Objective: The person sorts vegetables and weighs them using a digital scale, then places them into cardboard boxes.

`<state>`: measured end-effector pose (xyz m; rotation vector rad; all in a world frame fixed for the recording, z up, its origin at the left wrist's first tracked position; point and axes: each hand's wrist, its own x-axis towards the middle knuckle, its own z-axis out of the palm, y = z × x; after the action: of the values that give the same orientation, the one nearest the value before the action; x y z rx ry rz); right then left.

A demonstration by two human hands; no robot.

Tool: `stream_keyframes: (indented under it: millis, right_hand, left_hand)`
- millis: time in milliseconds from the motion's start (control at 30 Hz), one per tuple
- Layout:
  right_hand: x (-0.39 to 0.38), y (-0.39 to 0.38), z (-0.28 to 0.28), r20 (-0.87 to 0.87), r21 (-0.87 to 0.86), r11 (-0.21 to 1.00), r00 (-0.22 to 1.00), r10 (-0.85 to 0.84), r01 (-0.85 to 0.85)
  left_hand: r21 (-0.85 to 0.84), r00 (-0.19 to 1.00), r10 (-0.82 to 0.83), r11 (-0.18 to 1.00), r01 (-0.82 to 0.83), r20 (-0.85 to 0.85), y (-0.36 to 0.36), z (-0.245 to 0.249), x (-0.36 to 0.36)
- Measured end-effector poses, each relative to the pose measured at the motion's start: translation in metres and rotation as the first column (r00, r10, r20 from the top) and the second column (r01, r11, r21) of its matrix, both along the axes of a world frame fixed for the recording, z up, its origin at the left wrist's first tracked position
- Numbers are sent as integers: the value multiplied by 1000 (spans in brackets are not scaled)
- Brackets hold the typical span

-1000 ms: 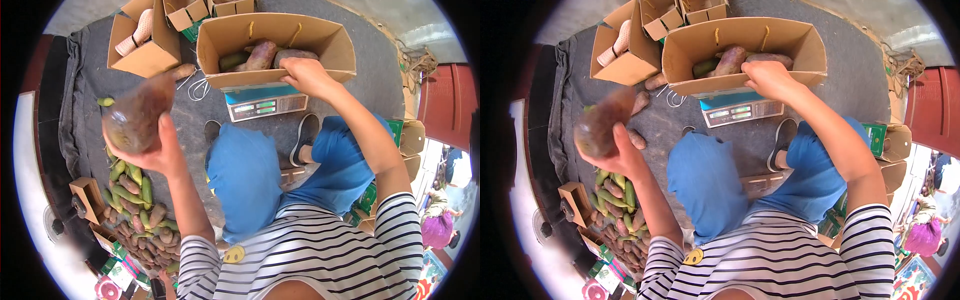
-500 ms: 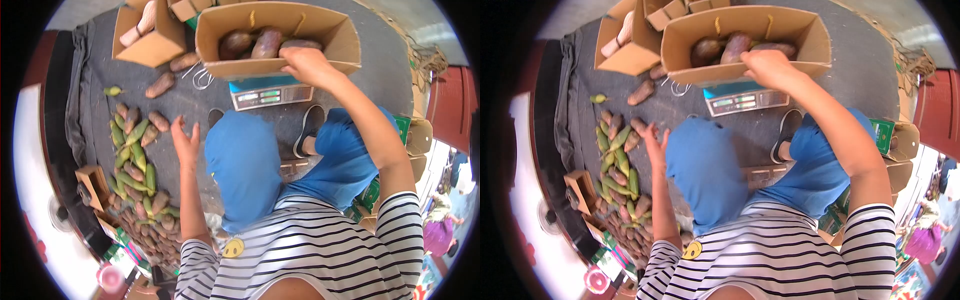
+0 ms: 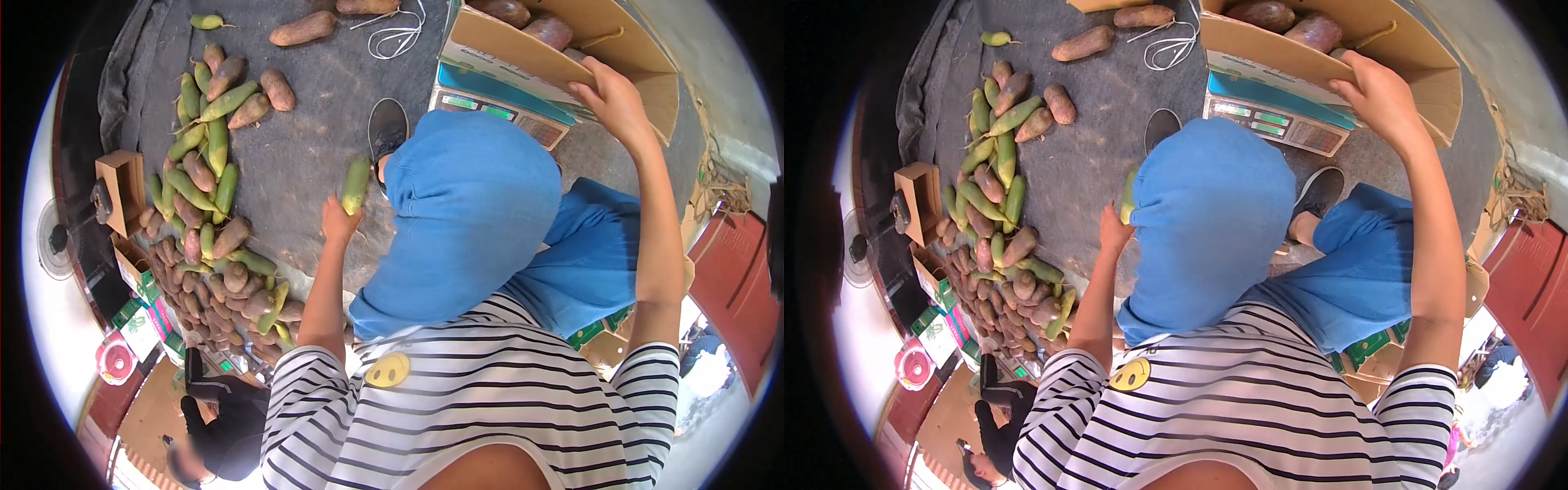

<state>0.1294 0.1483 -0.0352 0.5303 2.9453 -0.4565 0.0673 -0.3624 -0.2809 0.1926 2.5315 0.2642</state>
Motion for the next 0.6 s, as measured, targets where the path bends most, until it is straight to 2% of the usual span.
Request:
stream_keyframes:
  millis: [67, 100, 167, 200, 300, 367, 400, 467, 533, 600]
  right_hand:
    - [-1, 1, 1, 24, -6, 1000, 1000, -10, 11]
    - [-2, 1, -3, -18, 0, 1000, 1000, 19, -19]
    - [3, 7, -10, -105, 41, 997, 993, 63, -59]
    - [1, 3, -3, -59, 27, 999, 997, 40, -38]
    - [0, 2, 1, -10, 12, 1000, 1000, 16, -16]
    - [0, 2, 0, -25, 1, 1000, 999, 20, -20]
    - [0, 2, 2, -26, 1, 1000, 1000, 16, -16]
    - [1, 0, 3, -23, -12, 1000, 1000, 7, -7]
    - [2, 1, 1, -37, -5, 1000, 999, 23, -23]
    - [2, 2, 0, -39, 2, 999, 999, 35, -35]
  left_hand:
    - [-13, 999, 36, 999, -36, -29, 6, -8, 0]
    - [-14, 998, 49, 999, -50, -44, 10, -14, 0]
    - [93, 997, 76, 993, -73, -27, -7, -59, 1]
    - [156, 997, 81, 985, -77, -17, -7, -77, -1]
    - [97, 983, 146, 983, -158, 112, 9, -65, -13]
    - [243, 971, 164, 948, -203, 173, 2, -66, -13]
    - [310, 965, 166, 924, -225, 203, -2, -69, -15]
    - [426, 838, 301, 753, -501, 455, -21, -84, -9]
    - [470, 768, 340, 636, -613, 542, -12, -65, -14]
    - [524, 811, 349, 629, -574, 470, 12, -22, -18]
